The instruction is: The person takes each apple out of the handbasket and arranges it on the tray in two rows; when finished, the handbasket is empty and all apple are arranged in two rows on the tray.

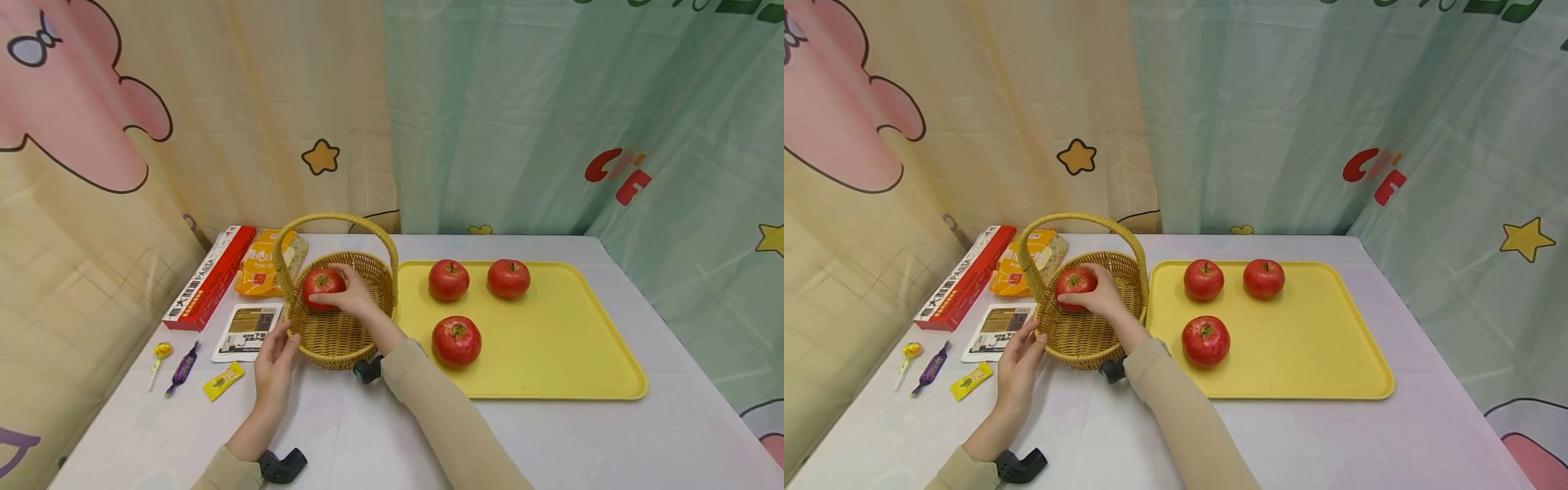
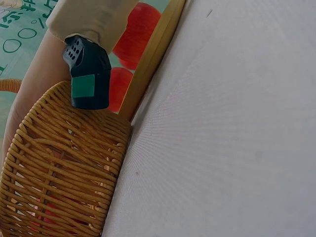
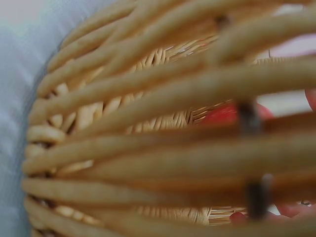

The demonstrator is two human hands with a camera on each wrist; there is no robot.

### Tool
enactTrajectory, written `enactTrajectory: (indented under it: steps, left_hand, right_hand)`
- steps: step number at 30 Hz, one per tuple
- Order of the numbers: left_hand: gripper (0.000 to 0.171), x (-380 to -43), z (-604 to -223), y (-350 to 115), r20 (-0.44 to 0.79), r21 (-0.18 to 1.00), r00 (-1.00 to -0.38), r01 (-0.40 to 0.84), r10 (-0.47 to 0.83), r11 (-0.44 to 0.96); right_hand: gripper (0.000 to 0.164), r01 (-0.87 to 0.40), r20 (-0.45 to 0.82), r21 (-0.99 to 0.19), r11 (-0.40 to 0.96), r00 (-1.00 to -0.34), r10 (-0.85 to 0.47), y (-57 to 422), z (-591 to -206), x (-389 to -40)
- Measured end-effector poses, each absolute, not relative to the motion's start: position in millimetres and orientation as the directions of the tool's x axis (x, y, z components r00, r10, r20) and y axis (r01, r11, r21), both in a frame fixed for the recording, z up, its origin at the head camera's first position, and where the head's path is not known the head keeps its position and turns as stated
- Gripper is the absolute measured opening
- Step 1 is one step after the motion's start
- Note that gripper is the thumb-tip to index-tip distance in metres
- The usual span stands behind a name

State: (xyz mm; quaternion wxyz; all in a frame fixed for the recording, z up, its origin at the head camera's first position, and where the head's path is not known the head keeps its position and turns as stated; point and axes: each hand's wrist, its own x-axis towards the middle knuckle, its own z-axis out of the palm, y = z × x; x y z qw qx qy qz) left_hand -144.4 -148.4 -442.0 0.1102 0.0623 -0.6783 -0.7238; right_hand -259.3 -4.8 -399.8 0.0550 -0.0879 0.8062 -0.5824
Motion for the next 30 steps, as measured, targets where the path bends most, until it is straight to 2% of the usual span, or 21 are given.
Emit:
enactTrajectory:
  steps: [8, 21, 30]
  left_hand:
    - [0.046, -144.7, -441.5, -148.9, 0.058, 0.996, -0.969, 0.073, -0.242, -0.055]
    - [0.046, -144.4, -440.5, -148.2, 0.045, 0.996, -0.971, 0.062, -0.234, -0.063]
    - [0.045, -144.0, -440.3, -147.9, 0.033, 0.996, -0.972, 0.05, -0.235, -0.07]
  right_hand:
    - [0.078, -0.072, 0.0, -0.948, 0.311, -0.975, -0.224, -5.6, -401.1, -261.5]
    - [0.086, -0.138, 0.014, -0.907, 0.399, -0.954, -0.298, -6.1, -403.7, -262.0]
    - [0.082, -0.098, -0.009, -0.905, 0.413, -0.968, -0.251, -6.1, -402.7, -259.7]
